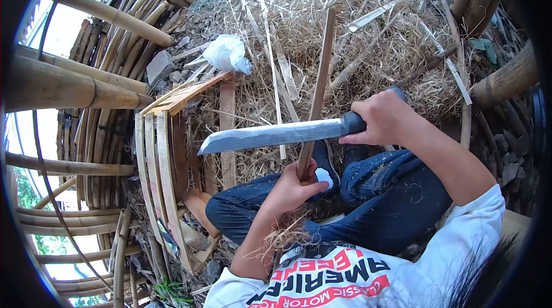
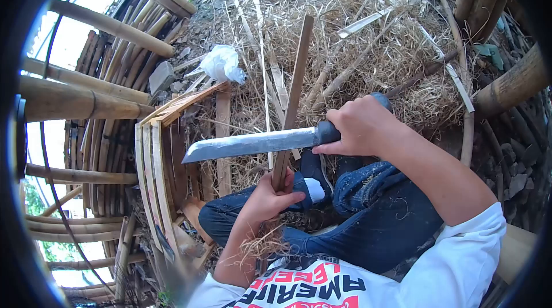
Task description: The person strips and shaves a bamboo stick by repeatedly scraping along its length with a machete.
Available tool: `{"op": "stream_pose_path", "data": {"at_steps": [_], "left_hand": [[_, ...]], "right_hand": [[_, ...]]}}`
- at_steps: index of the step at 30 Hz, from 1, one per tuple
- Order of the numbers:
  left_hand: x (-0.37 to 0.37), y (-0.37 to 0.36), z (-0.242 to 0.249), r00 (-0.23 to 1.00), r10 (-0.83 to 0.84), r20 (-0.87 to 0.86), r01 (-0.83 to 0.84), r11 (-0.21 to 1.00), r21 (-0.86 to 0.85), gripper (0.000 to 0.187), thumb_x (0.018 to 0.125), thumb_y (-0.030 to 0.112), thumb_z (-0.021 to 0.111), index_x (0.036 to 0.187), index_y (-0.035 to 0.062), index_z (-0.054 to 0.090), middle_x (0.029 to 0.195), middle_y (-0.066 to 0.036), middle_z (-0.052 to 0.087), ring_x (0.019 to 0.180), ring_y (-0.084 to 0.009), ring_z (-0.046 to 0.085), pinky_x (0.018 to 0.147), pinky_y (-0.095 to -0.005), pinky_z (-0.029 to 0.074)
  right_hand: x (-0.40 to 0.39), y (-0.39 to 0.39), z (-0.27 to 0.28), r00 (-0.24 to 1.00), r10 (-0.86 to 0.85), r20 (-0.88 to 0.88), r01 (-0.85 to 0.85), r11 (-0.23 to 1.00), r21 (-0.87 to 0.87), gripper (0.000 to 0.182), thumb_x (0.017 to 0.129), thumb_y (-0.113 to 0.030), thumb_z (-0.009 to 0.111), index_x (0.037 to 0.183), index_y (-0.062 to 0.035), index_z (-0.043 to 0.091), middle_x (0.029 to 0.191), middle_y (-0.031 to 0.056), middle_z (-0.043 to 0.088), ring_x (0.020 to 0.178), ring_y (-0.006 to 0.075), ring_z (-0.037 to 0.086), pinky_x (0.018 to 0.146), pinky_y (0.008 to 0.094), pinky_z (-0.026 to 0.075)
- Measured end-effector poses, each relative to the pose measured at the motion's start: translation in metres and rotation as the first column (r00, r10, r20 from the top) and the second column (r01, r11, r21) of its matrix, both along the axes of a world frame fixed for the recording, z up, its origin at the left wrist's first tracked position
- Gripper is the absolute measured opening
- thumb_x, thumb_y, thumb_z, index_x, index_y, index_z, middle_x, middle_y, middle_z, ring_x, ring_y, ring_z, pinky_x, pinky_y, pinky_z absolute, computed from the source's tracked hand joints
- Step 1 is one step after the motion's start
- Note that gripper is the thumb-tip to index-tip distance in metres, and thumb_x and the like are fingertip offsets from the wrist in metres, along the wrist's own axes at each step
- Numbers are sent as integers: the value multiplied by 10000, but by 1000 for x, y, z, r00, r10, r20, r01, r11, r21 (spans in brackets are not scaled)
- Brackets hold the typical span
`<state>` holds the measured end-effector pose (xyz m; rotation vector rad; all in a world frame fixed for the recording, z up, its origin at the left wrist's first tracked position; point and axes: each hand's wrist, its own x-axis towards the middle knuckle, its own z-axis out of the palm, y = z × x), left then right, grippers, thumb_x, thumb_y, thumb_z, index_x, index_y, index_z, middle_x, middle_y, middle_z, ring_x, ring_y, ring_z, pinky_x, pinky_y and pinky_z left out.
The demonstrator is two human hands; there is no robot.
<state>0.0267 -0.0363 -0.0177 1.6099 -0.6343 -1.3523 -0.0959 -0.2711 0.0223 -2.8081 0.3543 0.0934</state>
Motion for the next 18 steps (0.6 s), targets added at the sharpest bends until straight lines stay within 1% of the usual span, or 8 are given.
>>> {"op": "stream_pose_path", "data": {"at_steps": [3,5,7,9,11,14,15,18], "left_hand": [[-1,3,4,1000,3,-9,-3,1000,15,390,739,70,808,824,99,429,679,77,400,592,-17,336,523,-196,292],[2,6,3,998,-62,13,62,998,13,387,741,69,807,837,93,433,665,84,389,588,-14,337,524,-194,294],[0,6,2,996,-88,-2,88,996,9,385,745,72,807,845,90,436,660,90,382,589,-11,340,525,-191,294],[-1,8,-1,994,-111,-14,111,994,6,383,748,74,806,854,87,438,654,96,375,589,-8,344,526,-187,295],[0,7,-8,986,-129,-109,131,991,12,382,751,70,803,867,82,440,688,90,393,603,-5,361,531,-182,301],[-1,3,-1,991,-65,-118,65,998,-2,378,740,74,809,908,66,471,730,79,412,621,-5,374,540,-176,306],[0,5,2,992,-60,-113,60,998,3,378,740,74,809,908,66,471,730,79,412,621,-5,374,540,-176,306],[6,11,9,999,-44,11,44,999,27,407,723,84,820,975,45,503,762,64,432,628,-11,377,550,-174,314]], "right_hand": [[-2,-13,-5,998,-40,48,41,999,-18,639,722,-712,645,755,-74,649,631,155,643,627,328,674,643,423,537],[-6,-30,-8,995,-93,41,95,995,-31,652,726,-719,638,762,-69,656,642,157,646,639,322,679,657,428,541],[-14,-47,-13,962,-250,113,250,968,15,663,724,-723,638,771,-62,662,644,158,646,650,319,683,668,430,547],[-21,-47,-13,950,-276,144,279,960,-2,672,726,-730,631,759,-59,655,641,161,641,658,322,684,666,425,551],[-22,-33,-2,970,-241,32,241,970,-5,691,724,-744,619,738,-54,645,638,160,636,657,332,680,651,424,549],[-13,-14,-5,995,-86,56,88,995,-34,710,732,-758,595,709,-49,632,631,167,632,630,337,669,631,428,540],[-9,-11,-6,996,6,91,1,997,-74,713,735,-761,587,701,-50,630,629,168,632,621,338,666,621,429,537],[-2,-22,-9,993,1,119,8,997,-78,711,739,-766,576,679,-59,621,590,151,620,593,328,659,597,422,528]]}}
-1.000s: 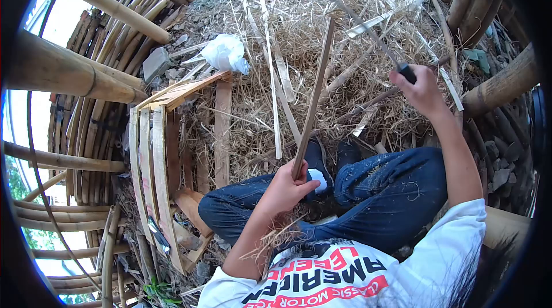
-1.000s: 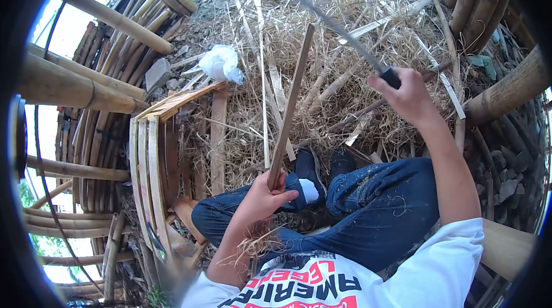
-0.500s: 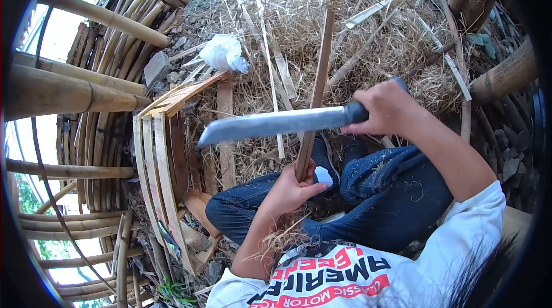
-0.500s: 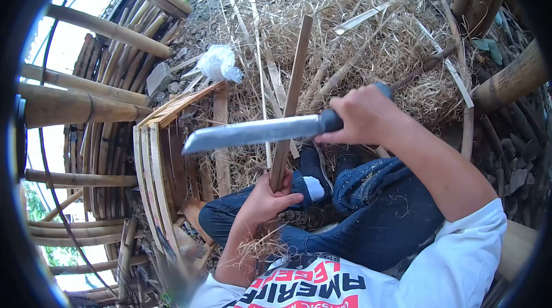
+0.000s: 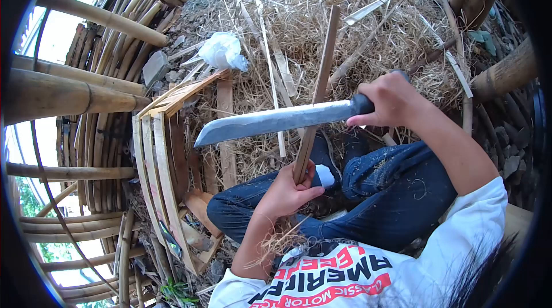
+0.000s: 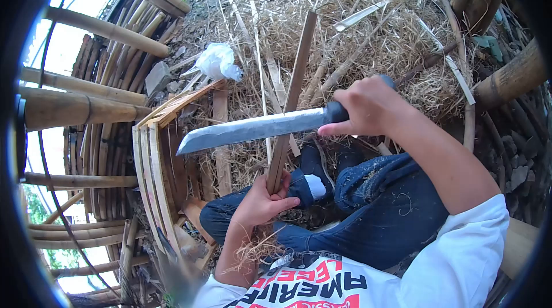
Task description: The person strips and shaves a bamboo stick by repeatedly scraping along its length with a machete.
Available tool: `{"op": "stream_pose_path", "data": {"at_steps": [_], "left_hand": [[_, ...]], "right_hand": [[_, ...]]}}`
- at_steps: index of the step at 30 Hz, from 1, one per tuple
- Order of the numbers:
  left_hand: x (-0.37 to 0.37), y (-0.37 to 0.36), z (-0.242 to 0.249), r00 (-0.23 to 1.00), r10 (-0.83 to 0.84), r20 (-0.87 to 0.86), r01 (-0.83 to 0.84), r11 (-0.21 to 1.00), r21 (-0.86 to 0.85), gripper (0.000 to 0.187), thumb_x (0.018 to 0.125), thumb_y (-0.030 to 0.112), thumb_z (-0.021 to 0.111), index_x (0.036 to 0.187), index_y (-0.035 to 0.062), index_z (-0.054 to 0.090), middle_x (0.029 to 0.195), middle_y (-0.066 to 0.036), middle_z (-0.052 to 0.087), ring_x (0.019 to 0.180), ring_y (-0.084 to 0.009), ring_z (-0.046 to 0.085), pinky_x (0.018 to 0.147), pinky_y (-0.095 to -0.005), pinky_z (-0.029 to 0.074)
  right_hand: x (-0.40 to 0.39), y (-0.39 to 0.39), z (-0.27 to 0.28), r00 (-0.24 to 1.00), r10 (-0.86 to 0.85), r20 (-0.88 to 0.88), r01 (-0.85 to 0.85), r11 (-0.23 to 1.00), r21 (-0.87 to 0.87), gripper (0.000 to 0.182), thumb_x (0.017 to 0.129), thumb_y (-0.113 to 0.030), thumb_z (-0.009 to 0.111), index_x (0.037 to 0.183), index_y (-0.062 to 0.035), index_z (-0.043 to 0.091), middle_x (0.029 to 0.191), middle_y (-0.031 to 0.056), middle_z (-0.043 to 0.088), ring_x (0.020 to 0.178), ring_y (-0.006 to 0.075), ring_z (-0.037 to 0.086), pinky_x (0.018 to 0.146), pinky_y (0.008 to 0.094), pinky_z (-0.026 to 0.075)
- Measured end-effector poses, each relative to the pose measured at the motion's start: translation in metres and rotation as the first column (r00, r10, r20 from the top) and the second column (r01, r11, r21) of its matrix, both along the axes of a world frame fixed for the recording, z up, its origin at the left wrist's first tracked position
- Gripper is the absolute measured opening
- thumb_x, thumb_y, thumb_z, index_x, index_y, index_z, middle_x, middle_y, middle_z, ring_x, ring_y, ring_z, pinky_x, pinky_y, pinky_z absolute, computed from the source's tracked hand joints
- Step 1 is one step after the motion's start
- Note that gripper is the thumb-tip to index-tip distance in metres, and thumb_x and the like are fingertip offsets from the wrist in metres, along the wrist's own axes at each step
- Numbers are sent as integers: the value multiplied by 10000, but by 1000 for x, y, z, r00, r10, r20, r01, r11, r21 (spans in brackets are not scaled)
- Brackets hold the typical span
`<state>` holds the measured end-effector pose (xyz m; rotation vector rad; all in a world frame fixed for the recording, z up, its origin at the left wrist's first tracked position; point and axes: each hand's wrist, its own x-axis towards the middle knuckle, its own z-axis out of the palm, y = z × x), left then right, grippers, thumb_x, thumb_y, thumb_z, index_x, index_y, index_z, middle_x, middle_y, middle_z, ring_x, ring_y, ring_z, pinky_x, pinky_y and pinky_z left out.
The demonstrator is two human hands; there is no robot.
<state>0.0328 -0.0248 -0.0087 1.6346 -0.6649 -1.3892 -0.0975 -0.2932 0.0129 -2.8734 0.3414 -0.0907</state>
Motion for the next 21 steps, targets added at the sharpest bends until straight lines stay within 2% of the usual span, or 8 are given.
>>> {"op": "stream_pose_path", "data": {"at_steps": [3,5,11,12,15,16,19,21], "left_hand": [[5,-4,4,999,-31,38,31,999,12,443,705,86,824,1020,31,518,751,62,437,622,-18,373,557,-181,316],[5,-12,9,999,-38,33,38,999,8,428,702,73,813,1007,33,516,728,61,434,613,-23,369,558,-191,318],[4,-20,8,991,-130,19,131,990,-48,381,720,53,794,966,48,503,658,87,392,587,-23,354,556,-195,311],[4,-19,7,991,-130,23,131,990,-55,381,720,53,794,966,48,503,658,87,392,587,-23,354,556,-195,311],[1,-2,1,994,-106,-33,105,993,-48,383,731,45,804,907,74,465,667,100,386,583,0,348,546,-184,306],[-2,2,-4,992,-74,-99,71,997,-37,389,732,42,806,895,79,456,685,99,396,585,10,345,535,-181,300],[-4,4,-12,992,-50,-119,46,998,-35,383,736,44,805,910,70,466,693,91,404,582,11,346,523,-185,295],[-9,2,-9,995,-72,-71,70,997,-23,376,740,43,801,919,62,471,691,88,405,578,10,346,519,-187,293]], "right_hand": [[0,-5,0,1000,-9,28,10,999,-41,710,738,-768,575,673,-62,617,558,137,605,562,321,650,578,419,522],[-4,-8,1,994,-49,97,54,997,-50,703,735,-769,577,679,-70,620,558,138,604,557,322,649,567,421,520],[-22,-30,-5,985,-96,141,118,981,-154,696,746,-760,581,695,-68,627,561,129,610,556,310,655,582,410,533],[-23,-32,1,977,-203,66,207,977,-58,691,759,-750,580,694,-63,628,586,128,625,575,295,668,595,404,540],[-34,-50,-6,955,-283,91,293,949,-117,680,767,-739,586,699,-64,635,613,125,640,600,279,681,605,399,547],[-33,-47,-8,956,-291,36,294,951,-100,668,767,-733,593,713,-70,648,614,123,639,612,273,684,615,394,551],[-24,-19,0,968,-249,-17,248,967,-48,657,761,-737,595,720,-84,655,607,116,637,600,276,680,617,391,550],[-14,-1,6,992,-110,-66,105,992,-73,653,748,-747,596,736,-97,664,625,121,651,605,283,683,623,402,549]]}}
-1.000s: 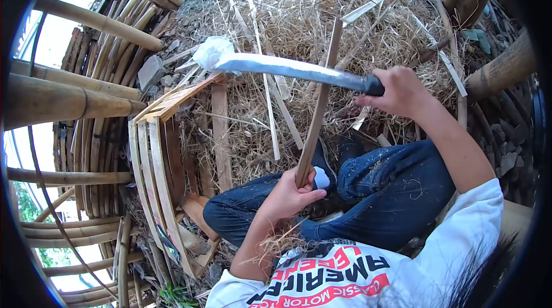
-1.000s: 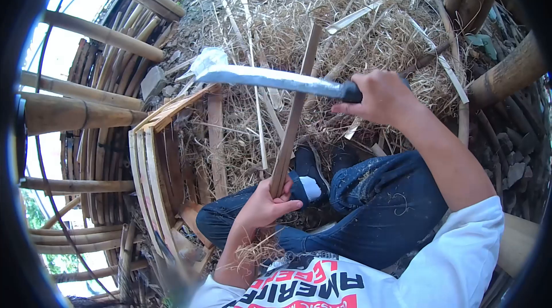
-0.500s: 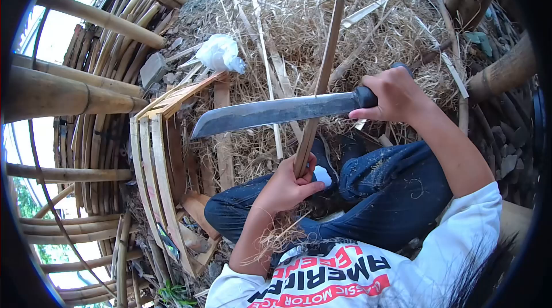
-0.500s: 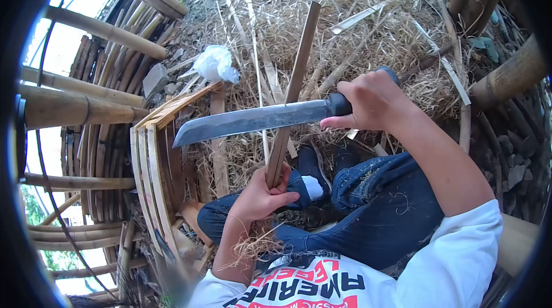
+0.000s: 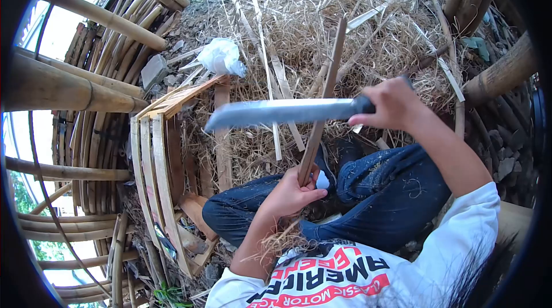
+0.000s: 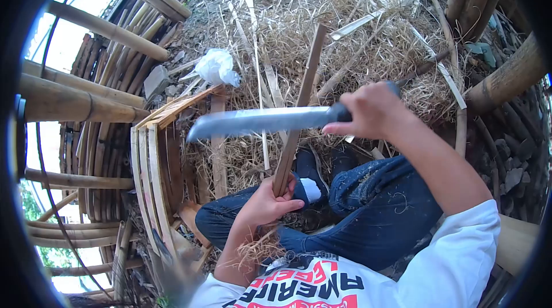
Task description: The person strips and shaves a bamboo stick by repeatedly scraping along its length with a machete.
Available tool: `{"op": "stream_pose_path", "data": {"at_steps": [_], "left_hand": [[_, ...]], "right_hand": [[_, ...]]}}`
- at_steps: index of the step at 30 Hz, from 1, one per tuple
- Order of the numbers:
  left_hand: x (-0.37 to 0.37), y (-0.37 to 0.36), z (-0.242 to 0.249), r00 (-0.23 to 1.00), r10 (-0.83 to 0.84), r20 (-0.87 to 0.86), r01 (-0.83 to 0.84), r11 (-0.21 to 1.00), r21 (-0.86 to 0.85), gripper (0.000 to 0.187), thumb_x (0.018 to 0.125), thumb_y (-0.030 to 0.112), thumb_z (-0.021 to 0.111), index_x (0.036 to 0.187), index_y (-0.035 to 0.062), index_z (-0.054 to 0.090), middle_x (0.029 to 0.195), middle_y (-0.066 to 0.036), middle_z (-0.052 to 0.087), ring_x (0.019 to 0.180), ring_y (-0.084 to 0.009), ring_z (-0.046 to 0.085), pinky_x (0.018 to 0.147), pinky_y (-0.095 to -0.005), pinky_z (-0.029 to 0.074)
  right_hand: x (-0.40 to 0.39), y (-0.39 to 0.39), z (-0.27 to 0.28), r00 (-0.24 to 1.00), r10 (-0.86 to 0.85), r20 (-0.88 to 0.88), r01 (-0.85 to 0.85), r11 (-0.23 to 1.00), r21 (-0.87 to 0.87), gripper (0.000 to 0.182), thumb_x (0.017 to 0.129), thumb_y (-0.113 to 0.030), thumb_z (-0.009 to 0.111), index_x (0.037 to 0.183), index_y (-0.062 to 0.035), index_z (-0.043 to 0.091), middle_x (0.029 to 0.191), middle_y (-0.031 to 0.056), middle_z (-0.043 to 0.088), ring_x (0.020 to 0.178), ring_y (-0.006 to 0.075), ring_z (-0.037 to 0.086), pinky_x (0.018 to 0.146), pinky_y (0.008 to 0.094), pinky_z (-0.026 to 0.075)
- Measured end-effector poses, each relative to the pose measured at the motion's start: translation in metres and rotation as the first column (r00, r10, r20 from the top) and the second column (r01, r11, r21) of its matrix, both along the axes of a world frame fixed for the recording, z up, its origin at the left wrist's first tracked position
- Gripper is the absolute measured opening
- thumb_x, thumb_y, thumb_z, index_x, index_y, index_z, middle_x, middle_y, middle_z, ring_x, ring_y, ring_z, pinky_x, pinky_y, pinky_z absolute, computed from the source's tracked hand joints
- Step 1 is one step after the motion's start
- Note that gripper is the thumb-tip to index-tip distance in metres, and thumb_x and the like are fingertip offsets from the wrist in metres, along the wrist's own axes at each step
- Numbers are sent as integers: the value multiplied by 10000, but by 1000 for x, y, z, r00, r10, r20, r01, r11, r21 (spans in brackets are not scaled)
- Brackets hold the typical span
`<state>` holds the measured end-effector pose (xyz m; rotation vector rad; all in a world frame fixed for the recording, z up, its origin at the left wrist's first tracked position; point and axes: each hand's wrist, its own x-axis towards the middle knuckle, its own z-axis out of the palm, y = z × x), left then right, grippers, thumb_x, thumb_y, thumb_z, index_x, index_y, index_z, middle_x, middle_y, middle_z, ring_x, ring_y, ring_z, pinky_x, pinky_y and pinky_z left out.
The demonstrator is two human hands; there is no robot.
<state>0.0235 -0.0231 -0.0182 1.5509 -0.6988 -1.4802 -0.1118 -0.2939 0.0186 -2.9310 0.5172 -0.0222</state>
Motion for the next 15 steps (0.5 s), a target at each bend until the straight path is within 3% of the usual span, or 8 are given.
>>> {"op": "stream_pose_path", "data": {"at_steps": [3,5,11,15], "left_hand": [[4,1,14,995,-20,97,20,1000,2,364,745,40,792,934,49,480,680,83,404,570,6,348,517,-188,292],[9,9,21,985,0,172,7,999,-37,349,749,37,783,929,42,484,651,84,389,562,-1,348,519,-186,290],[6,6,16,994,-29,107,27,999,20,358,733,41,795,923,45,491,644,85,385,567,-7,353,527,-191,298],[-4,3,24,990,-24,139,17,999,50,357,731,24,790,920,44,488,642,84,383,581,-9,357,533,-196,305]], "right_hand": [[10,-1,1,995,95,23,-94,995,-31,645,753,-741,596,746,-99,666,605,118,639,597,287,679,621,411,546],[10,-16,2,986,-76,149,64,995,83,637,760,-735,592,738,-103,662,582,118,625,587,297,673,613,413,543],[-5,-14,5,988,-83,133,86,996,-14,641,759,-734,597,713,-97,654,587,116,629,592,290,676,583,404,541],[-6,-11,3,993,4,121,1,999,-43,649,752,-743,599,701,-98,651,570,84,625,554,248,665,553,378,530]]}}
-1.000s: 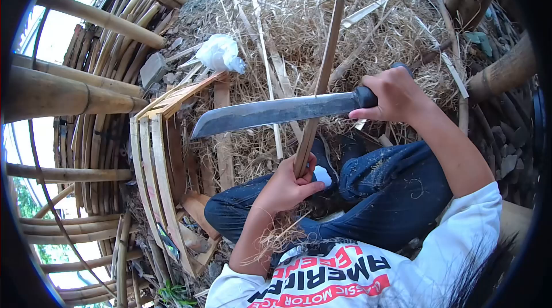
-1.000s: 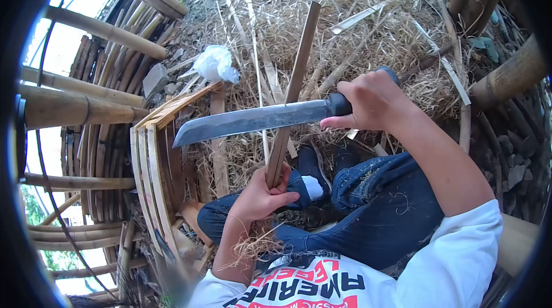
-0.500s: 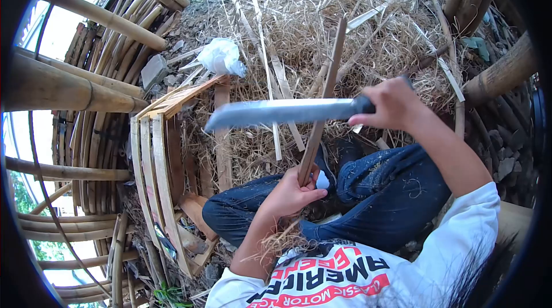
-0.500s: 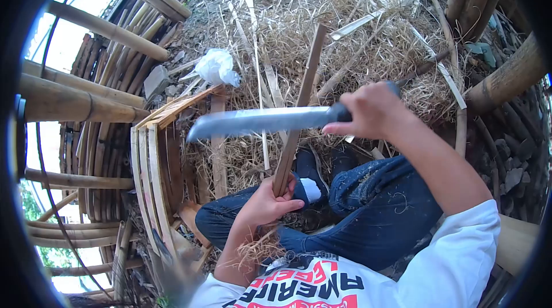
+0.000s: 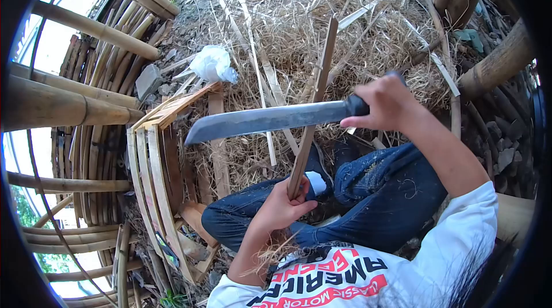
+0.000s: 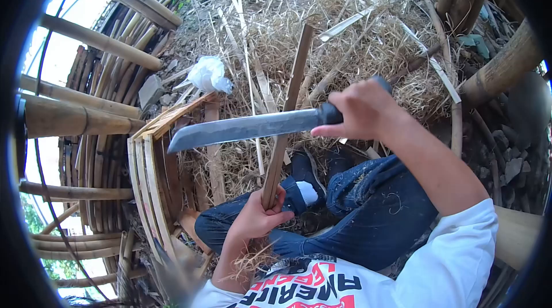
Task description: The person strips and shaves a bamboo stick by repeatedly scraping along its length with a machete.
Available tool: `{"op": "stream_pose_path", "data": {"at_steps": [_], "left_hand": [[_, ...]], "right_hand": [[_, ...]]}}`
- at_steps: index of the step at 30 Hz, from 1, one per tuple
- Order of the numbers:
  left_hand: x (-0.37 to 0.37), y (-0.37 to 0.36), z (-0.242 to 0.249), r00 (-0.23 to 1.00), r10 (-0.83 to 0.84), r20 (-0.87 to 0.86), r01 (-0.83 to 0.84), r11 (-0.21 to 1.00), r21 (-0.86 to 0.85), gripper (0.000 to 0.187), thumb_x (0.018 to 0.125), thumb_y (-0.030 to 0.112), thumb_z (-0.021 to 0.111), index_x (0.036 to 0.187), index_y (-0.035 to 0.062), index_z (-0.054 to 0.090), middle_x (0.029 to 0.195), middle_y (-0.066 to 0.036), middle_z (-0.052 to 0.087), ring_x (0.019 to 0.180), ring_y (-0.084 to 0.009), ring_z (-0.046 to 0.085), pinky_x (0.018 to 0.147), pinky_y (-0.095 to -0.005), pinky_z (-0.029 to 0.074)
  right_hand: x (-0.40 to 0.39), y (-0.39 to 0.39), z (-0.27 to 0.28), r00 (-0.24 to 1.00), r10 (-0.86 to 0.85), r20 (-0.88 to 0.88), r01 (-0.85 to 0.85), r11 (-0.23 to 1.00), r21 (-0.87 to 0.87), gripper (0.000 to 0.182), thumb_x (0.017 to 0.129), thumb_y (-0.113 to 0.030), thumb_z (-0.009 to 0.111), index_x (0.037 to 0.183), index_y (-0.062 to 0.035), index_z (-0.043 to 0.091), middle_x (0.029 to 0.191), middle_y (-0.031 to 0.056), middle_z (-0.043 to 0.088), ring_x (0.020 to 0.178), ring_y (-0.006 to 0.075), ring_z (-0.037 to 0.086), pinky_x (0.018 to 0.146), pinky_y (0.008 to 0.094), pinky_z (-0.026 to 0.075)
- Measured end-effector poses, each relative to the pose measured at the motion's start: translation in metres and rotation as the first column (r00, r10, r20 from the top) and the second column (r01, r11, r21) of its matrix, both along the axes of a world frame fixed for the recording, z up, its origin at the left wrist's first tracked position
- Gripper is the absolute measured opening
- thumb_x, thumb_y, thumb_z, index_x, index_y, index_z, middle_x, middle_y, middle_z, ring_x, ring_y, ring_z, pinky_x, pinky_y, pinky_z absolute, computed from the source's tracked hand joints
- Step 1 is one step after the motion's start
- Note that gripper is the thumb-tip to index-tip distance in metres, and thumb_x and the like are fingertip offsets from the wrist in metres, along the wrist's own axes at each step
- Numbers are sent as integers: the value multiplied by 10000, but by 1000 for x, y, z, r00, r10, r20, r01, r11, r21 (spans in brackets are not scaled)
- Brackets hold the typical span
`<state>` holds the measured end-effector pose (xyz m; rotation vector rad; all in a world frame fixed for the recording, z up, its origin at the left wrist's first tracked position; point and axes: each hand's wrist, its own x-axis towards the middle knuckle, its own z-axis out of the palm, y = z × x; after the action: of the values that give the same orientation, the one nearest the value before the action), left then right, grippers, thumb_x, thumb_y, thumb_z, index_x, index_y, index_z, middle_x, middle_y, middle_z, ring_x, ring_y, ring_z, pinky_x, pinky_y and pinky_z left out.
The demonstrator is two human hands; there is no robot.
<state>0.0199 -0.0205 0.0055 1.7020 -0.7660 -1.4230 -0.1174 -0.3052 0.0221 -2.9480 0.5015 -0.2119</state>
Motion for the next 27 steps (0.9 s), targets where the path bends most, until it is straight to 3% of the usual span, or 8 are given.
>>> {"op": "stream_pose_path", "data": {"at_steps": [5,9,10,15,17,21,24,27], "left_hand": [[8,7,-1,999,19,39,-19,1000,2,333,734,5,778,904,46,494,630,88,379,568,-8,343,525,-195,289],[3,6,5,1000,-15,-7,15,1000,5,319,743,-5,766,901,44,493,605,90,352,559,-9,329,510,-204,284],[2,7,4,1000,-13,27,14,1000,-11,316,741,-10,764,898,44,495,606,90,354,557,-8,333,509,-204,284],[5,4,6,999,-11,43,11,1000,-5,308,736,-4,755,906,20,498,622,72,370,567,-29,339,522,-221,310],[4,8,4,999,-33,27,33,999,11,308,736,5,752,906,9,496,630,61,378,572,-40,341,527,-229,323],[6,13,4,998,46,45,-45,999,-22,291,748,-20,751,915,38,520,599,90,359,550,-6,317,506,-198,258],[8,15,0,996,2,-84,-3,1000,-21,281,753,-21,742,942,27,539,583,93,340,534,-9,303,501,-207,246],[4,17,8,999,-9,-47,9,1000,-3,284,754,-19,741,951,21,540,577,95,335,528,-11,302,501,-210,247]], "right_hand": [[10,-8,-4,996,-60,65,61,998,-16,653,746,-766,590,697,-119,665,528,24,583,492,171,623,504,330,511],[6,-3,2,1000,24,-10,-24,1000,13,652,771,-755,573,726,-112,669,547,42,600,508,187,637,515,326,520],[6,-11,-1,991,27,130,-25,1000,-18,667,771,-761,566,709,-103,657,542,55,597,504,197,637,526,331,524],[9,4,4,996,-55,69,57,998,-36,688,763,-772,561,662,-96,640,513,53,579,485,207,631,537,336,527],[8,10,0,988,131,87,-125,990,-64,683,754,-766,578,607,-100,568,520,49,570,462,204,603,531,350,498],[10,-17,-11,990,-38,133,41,999,-21,690,746,-779,574,617,-102,597,520,47,588,467,198,613,487,320,500],[6,4,-4,993,44,108,-41,999,-29,699,750,-780,568,622,-93,595,520,56,586,470,203,614,492,331,499],[9,4,-1,984,152,89,-144,986,-89,708,753,-783,560,641,-85,601,520,73,580,484,234,617,520,358,507]]}}
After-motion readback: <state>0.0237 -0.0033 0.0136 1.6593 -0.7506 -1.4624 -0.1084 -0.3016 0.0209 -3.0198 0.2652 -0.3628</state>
